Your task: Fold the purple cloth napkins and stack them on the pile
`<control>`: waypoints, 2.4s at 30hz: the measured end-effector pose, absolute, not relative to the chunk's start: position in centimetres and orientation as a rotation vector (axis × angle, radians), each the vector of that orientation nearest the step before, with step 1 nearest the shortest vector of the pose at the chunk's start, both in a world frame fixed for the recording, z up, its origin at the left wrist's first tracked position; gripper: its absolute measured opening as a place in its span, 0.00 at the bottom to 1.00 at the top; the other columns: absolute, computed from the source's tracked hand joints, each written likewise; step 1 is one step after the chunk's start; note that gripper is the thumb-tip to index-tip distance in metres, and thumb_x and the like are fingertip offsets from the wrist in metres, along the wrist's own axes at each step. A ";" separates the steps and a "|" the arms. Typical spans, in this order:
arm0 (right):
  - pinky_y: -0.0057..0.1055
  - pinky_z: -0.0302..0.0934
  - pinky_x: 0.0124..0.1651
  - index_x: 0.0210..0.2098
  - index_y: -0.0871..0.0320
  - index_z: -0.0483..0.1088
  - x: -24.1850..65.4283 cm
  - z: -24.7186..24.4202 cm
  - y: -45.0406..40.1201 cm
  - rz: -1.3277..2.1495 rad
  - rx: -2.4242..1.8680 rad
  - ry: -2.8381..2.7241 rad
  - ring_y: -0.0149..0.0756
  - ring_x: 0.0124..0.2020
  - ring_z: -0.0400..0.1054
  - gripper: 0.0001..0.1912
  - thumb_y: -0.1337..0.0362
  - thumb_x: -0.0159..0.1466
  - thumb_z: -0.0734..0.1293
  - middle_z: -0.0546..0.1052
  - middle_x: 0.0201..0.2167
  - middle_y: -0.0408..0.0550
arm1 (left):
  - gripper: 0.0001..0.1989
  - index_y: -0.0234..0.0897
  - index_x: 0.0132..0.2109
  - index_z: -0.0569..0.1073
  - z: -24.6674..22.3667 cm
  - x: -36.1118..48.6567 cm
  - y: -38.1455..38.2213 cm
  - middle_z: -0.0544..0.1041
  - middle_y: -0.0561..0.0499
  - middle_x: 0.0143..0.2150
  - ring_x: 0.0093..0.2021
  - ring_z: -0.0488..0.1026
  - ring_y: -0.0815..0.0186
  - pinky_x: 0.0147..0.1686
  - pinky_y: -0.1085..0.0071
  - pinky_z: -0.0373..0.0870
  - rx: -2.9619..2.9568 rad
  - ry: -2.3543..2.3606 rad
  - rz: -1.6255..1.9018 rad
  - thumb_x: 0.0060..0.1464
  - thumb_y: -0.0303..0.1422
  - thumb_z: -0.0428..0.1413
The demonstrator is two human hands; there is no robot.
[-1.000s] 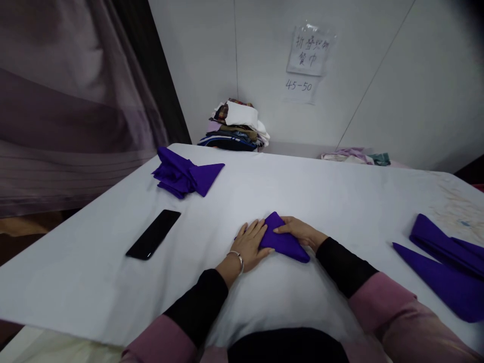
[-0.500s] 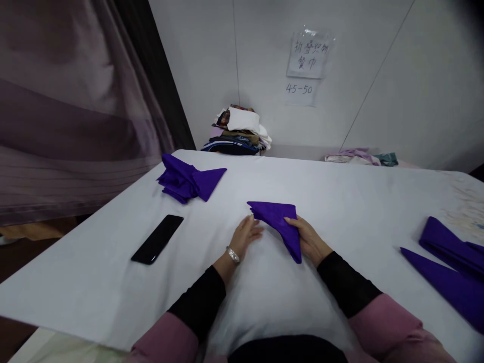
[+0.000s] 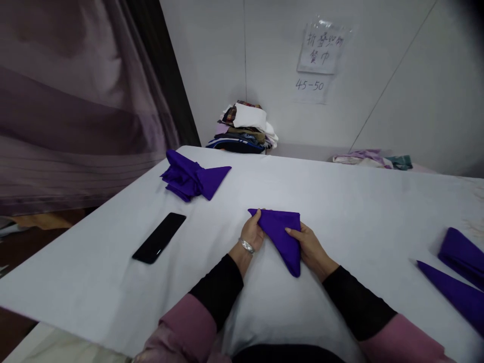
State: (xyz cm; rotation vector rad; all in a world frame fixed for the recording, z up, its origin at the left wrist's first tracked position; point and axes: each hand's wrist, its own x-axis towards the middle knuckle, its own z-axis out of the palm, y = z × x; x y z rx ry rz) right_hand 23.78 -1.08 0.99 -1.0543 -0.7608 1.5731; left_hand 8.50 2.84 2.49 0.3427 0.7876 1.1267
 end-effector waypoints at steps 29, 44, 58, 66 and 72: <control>0.33 0.63 0.37 0.48 0.52 0.70 28.6 6.9 -0.8 1.459 -1.135 -1.443 0.32 0.31 0.68 0.21 0.59 0.54 0.70 0.75 0.31 0.42 | 0.21 0.33 0.43 0.76 7.6 7.6 0.9 0.72 0.52 0.28 0.30 0.68 0.70 0.33 0.71 0.65 0.716 0.928 1.134 0.43 0.41 0.63; 0.35 0.62 0.42 0.48 0.53 0.69 26.9 11.1 -3.5 1.430 -0.974 -1.817 0.37 0.39 0.67 0.18 0.58 0.59 0.66 0.74 0.40 0.45 | 0.13 0.36 0.39 0.78 9.7 9.0 -2.4 0.78 0.49 0.34 0.37 0.72 0.64 0.40 0.68 0.67 1.233 0.929 1.065 0.50 0.39 0.58; 0.24 0.50 0.24 0.26 0.59 0.66 26.2 9.8 -3.3 1.483 -1.074 -1.419 0.24 0.21 0.56 0.14 0.54 0.57 0.68 0.65 0.20 0.37 | 0.25 0.39 0.52 0.69 9.5 9.5 -2.7 0.75 0.51 0.40 0.39 0.70 0.66 0.41 0.70 0.67 1.160 0.819 1.033 0.46 0.38 0.61; 0.26 0.58 0.23 0.26 0.59 0.68 28.9 7.0 0.3 1.429 -1.155 -0.772 0.28 0.19 0.63 0.15 0.56 0.48 0.74 0.71 0.20 0.41 | 0.19 0.33 0.38 0.75 5.7 9.6 -1.6 0.76 0.50 0.29 0.27 0.73 0.68 0.29 0.72 0.67 1.127 0.838 0.511 0.40 0.41 0.64; 0.27 0.60 0.23 0.25 0.59 0.69 30.5 4.8 1.9 1.372 -1.107 -0.599 0.29 0.20 0.64 0.14 0.58 0.48 0.75 0.73 0.20 0.42 | 0.16 0.33 0.31 0.73 4.7 9.2 -0.1 0.75 0.51 0.22 0.25 0.74 0.67 0.27 0.73 0.68 1.115 0.982 0.553 0.39 0.40 0.64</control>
